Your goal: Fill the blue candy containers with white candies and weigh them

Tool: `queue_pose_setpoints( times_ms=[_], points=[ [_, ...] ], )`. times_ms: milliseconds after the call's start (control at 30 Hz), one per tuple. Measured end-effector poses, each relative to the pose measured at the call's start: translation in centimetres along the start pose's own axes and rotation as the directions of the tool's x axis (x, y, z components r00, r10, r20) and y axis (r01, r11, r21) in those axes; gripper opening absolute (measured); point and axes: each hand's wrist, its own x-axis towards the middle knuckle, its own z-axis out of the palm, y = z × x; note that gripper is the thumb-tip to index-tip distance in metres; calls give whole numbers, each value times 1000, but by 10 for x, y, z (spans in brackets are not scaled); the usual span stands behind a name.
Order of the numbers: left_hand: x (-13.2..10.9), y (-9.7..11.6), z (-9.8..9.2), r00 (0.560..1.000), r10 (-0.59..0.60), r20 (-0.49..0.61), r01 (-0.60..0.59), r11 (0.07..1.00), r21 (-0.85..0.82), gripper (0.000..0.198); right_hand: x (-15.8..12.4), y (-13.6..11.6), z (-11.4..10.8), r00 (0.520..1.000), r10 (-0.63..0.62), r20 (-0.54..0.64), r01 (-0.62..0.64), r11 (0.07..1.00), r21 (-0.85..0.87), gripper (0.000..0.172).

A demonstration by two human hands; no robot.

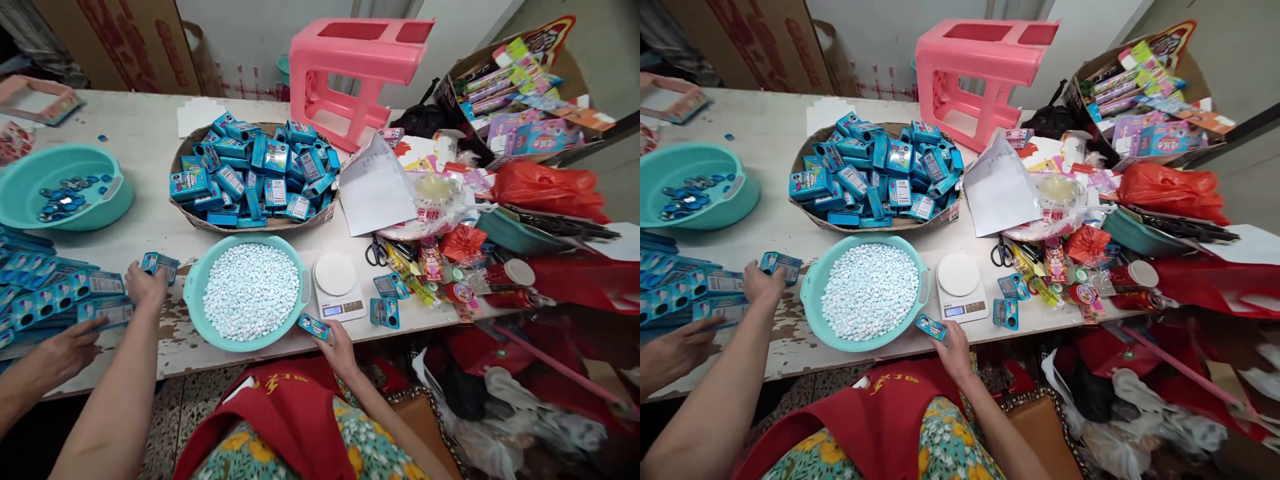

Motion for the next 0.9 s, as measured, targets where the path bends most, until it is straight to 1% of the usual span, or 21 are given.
queue_pose_setpoints(
  times_ms=[67,100,167,233,300,333,400,467,567,633,733,833,900],
  points=[
    [-13,14,-1,992,28,-125,-25,999,30,65,4,-6,-19,999,39,-33,-37,998,47,28],
    [-20,24,-1,983,41,-180,-32,998,54,64,7,-9,-31,997,57,-58,-54,997,63,30],
    [-35,46,1,966,166,-197,-157,986,62,59,21,-13,-55,987,81,-139,-74,996,52,35],
    [-50,71,5,942,259,-213,-259,965,32,52,43,-12,-71,965,70,-251,-71,997,5,38],
    [-65,97,12,925,327,-192,-334,943,-4,45,72,-5,-76,936,43,-349,-58,998,-31,41],
    [-72,108,16,920,356,-167,-364,931,-23,42,86,0,-75,925,32,-378,-49,998,-35,42],
    [-84,128,23,912,400,-90,-406,911,-67,37,109,11,-70,924,34,-380,-40,999,-7,45],
    [-94,143,28,906,422,-18,-421,900,-110,33,119,20,-66,929,57,-366,-48,998,33,52],
    [-106,154,34,906,419,56,-407,901,-151,30,110,28,-69,910,82,-407,-65,996,56,64],
    [-113,157,37,901,421,102,-401,900,-172,29,96,32,-74,890,113,-442,-83,993,86,60],
    [-121,159,41,889,424,176,-392,900,-191,28,79,37,-80,875,198,-442,-148,978,147,51],
    [-126,159,45,878,422,227,-383,902,-198,28,76,41,-81,872,233,-431,-189,971,144,49],
    [-127,159,47,875,417,248,-371,904,-210,29,78,42,-80,882,232,-410,-185,971,151,50]
  ],
)
